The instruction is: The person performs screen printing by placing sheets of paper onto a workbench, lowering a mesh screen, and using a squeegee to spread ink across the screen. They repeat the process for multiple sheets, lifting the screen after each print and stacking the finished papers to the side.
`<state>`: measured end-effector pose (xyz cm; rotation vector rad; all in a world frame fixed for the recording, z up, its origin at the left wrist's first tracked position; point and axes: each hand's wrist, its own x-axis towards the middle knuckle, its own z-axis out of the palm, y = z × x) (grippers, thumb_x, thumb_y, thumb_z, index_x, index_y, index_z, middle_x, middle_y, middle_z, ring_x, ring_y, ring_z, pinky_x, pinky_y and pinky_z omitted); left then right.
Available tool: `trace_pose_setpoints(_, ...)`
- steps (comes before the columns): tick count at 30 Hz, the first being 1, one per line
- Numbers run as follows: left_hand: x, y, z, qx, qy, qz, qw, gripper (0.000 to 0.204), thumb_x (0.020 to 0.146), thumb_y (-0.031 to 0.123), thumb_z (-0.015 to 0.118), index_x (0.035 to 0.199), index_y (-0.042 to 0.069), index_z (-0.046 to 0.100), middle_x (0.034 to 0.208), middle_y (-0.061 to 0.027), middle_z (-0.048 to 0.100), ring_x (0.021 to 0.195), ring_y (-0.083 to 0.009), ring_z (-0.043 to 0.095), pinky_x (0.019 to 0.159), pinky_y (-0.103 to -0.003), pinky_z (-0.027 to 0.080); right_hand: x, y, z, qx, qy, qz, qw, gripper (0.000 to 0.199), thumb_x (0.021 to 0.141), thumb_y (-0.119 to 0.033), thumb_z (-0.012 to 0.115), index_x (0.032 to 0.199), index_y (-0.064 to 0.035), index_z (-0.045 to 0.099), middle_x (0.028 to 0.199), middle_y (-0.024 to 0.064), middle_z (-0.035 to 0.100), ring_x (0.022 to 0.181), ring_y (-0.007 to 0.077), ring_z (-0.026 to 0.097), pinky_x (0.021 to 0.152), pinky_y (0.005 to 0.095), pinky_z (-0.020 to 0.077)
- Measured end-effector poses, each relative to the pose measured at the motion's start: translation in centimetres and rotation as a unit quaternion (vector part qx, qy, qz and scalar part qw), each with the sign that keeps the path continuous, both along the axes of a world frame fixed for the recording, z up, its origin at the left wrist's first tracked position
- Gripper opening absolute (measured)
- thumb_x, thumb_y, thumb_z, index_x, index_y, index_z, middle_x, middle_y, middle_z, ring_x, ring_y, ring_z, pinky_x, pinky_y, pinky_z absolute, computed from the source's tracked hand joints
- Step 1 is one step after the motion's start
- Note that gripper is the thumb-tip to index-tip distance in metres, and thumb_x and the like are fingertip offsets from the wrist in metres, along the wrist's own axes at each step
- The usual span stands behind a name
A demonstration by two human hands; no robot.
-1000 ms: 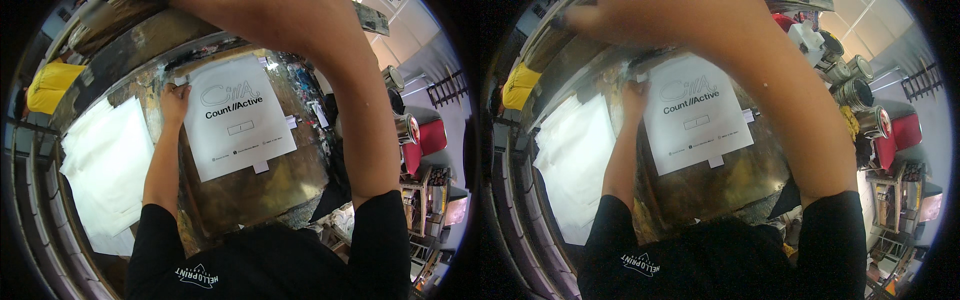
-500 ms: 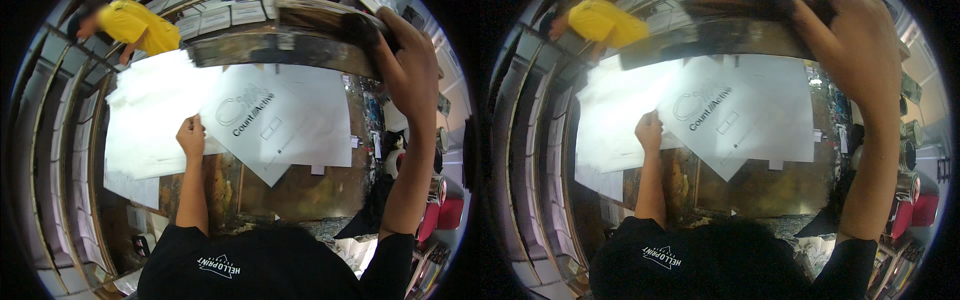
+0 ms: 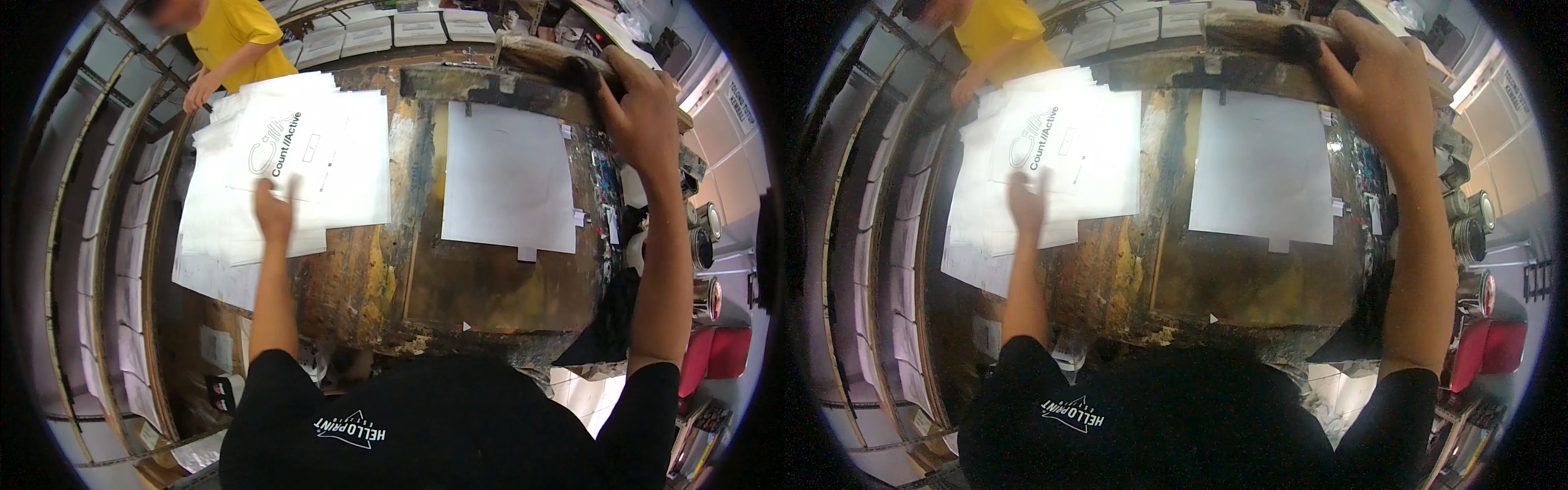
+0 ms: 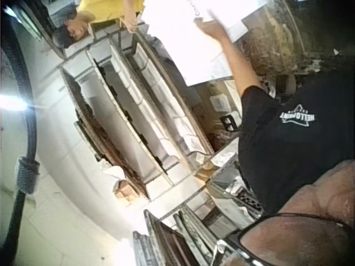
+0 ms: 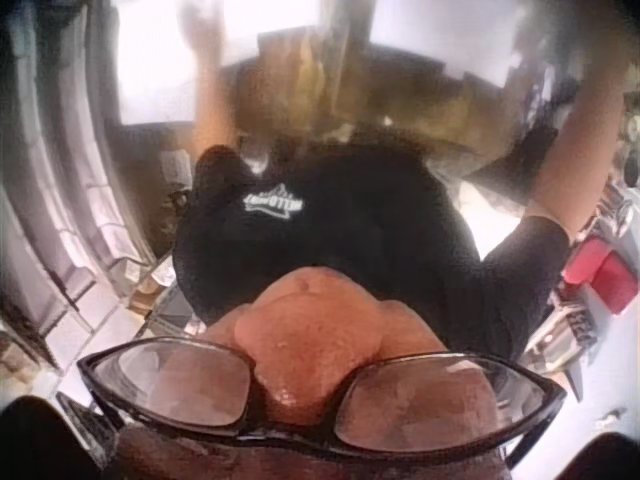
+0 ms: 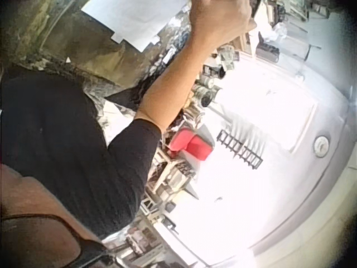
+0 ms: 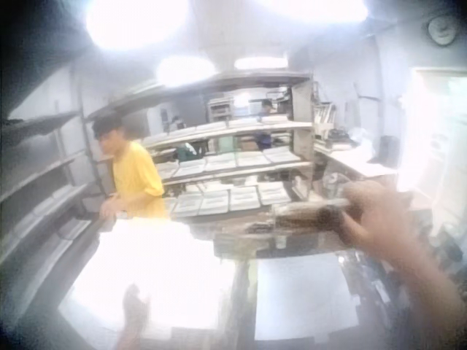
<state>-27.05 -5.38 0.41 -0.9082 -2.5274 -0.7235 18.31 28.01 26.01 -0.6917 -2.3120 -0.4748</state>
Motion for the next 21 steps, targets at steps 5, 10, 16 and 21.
trace_pose_setpoints(5, 13.2, 2.9, -3.3, -0.242, 0.083, -0.303, 0.918, 0.115, 0.076, 0.093, 0.062, 0.159, 0.013, 0.052, 0.167, -0.0216, 0.040, 0.159, -0.0421, 0.029, 0.129, -0.066, 0.010, -0.6, -0.5, 1.1, 0.001, 0.004, 0.021, 1.000, 0.050, 0.101, -0.044, 0.062, 0.129, -0.0031, 0.070, 0.117, 0.0263, 0.072, 0.109, 0.0445, 0.066, 0.103, 0.0479, 0.0444)
trace_pose_setpoints(10, 20.7, 8.0, -2.1, -0.263, -0.028, -0.388, 0.883, 0.129, 0.071, 0.101, 0.055, 0.166, 0.015, 0.042, 0.175, -0.0199, 0.028, 0.163, -0.0450, 0.017, 0.129, -0.069, 0.001, -2.0, -0.6, 3.2, -0.167, -0.003, -0.052, 0.985, 0.058, 0.110, -0.056, 0.047, 0.086, -0.0077, 0.069, 0.069, 0.0043, 0.068, 0.058, 0.0152, 0.059, 0.054, 0.0321, 0.0475)
trace_pose_setpoints(16, 32.5, 16.6, -1.7, -0.229, -0.048, -0.488, 0.841, 0.122, 0.072, 0.093, 0.067, 0.164, 0.016, 0.044, 0.174, -0.0186, 0.030, 0.162, -0.0462, 0.019, 0.130, -0.068, 0.007, -2.4, -0.5, 4.8, -0.143, -0.026, 0.016, 0.989, 0.058, 0.108, -0.058, 0.045, 0.088, -0.0086, 0.068, 0.069, 0.0033, 0.062, 0.061, 0.0148, 0.055, 0.056, 0.0318, 0.0482)
trace_pose_setpoints(21, 38.3, 20.5, -2.7, -0.199, -0.021, -0.541, 0.816, 0.126, 0.069, 0.099, 0.058, 0.162, 0.014, 0.047, 0.172, -0.0194, 0.032, 0.160, -0.0467, 0.023, 0.127, -0.073, 0.006, -1.0, -0.6, 6.7, -0.219, -0.085, 0.029, 0.972, 0.063, 0.109, -0.057, 0.042, 0.074, -0.0098, 0.064, 0.066, 0.0038, 0.058, 0.058, 0.0151, 0.051, 0.055, 0.0323, 0.0474)
